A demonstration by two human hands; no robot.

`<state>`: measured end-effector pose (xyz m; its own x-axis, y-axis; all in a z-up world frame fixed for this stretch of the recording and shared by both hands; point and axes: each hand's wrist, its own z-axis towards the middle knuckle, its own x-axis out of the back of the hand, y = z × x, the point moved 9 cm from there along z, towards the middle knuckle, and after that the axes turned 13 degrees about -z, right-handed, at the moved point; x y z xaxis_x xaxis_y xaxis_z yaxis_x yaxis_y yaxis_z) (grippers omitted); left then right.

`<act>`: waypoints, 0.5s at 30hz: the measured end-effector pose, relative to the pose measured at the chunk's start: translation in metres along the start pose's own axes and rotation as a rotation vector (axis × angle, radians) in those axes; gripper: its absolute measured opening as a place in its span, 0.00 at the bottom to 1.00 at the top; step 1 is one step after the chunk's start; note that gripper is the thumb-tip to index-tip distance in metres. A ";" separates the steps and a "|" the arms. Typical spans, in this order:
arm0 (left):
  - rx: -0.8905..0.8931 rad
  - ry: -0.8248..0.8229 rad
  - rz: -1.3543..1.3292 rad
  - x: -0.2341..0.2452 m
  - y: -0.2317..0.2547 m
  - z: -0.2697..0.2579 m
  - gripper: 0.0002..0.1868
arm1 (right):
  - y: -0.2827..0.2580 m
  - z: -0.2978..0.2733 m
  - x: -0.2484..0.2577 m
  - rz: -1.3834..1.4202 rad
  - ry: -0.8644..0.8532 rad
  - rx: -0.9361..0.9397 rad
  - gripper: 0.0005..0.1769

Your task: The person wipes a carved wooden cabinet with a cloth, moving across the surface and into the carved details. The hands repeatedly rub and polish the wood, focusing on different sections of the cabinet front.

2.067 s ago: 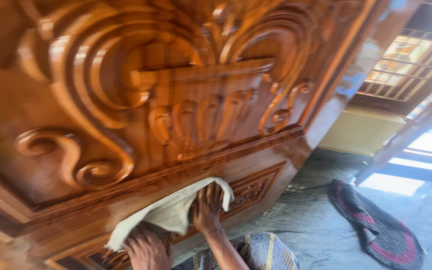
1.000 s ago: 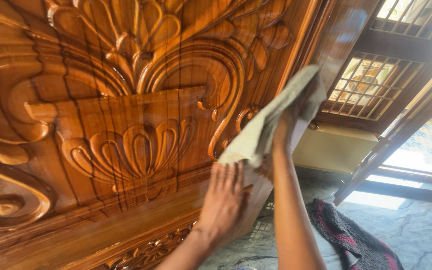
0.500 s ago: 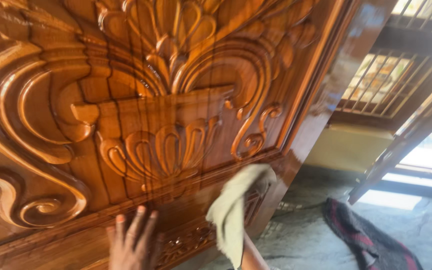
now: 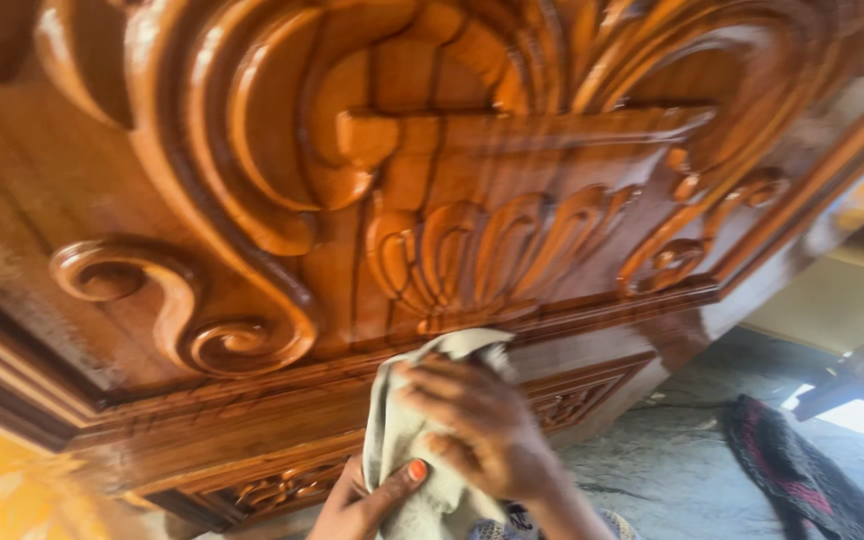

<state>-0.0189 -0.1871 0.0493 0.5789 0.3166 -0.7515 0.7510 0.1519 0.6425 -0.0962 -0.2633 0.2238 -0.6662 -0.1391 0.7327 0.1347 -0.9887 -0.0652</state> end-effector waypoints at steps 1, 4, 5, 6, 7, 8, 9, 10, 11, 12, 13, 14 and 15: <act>-0.027 -0.033 -0.010 -0.003 0.008 -0.007 0.31 | 0.006 0.002 0.015 0.004 0.028 -0.085 0.19; -0.179 -0.084 -0.044 -0.015 0.042 -0.033 0.36 | 0.026 -0.016 0.048 0.285 0.114 -0.480 0.20; -0.265 -0.071 -0.045 -0.020 0.055 -0.038 0.35 | 0.030 -0.018 0.058 0.319 0.188 -0.492 0.21; -0.332 -0.055 -0.015 -0.024 0.066 -0.039 0.34 | 0.034 -0.021 0.066 0.353 0.262 -0.503 0.23; -0.403 -0.042 0.021 -0.027 0.076 -0.042 0.33 | 0.040 -0.024 0.071 0.387 0.333 -0.515 0.26; -0.454 -0.032 0.044 -0.030 0.084 -0.041 0.32 | 0.036 -0.017 0.059 0.328 0.153 -0.421 0.30; -0.489 -0.024 0.073 -0.032 0.089 -0.042 0.32 | 0.032 -0.014 0.044 0.265 -0.025 -0.327 0.35; -0.514 -0.015 0.097 -0.032 0.092 -0.041 0.31 | 0.028 -0.014 0.027 0.199 -0.202 -0.232 0.40; -0.547 -0.004 0.119 -0.030 0.095 -0.042 0.30 | 0.032 -0.018 0.016 0.295 -0.248 -0.271 0.44; -0.558 0.004 0.137 -0.028 0.094 -0.041 0.29 | 0.031 -0.023 0.004 0.391 -0.295 -0.309 0.48; -0.572 0.017 0.152 -0.024 0.094 -0.042 0.28 | 0.029 -0.028 -0.008 0.488 -0.343 -0.350 0.52; -0.585 0.029 0.168 -0.020 0.092 -0.044 0.27 | 0.030 -0.032 -0.016 0.490 -0.349 -0.399 0.48; -0.602 0.042 0.178 -0.014 0.091 -0.044 0.26 | 0.030 -0.038 -0.024 0.491 -0.360 -0.453 0.44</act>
<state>0.0274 -0.1365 0.1252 0.6565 0.4200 -0.6266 0.3268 0.5903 0.7380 -0.1045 -0.2918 0.1786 -0.3164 -0.6196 0.7184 -0.0116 -0.7547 -0.6560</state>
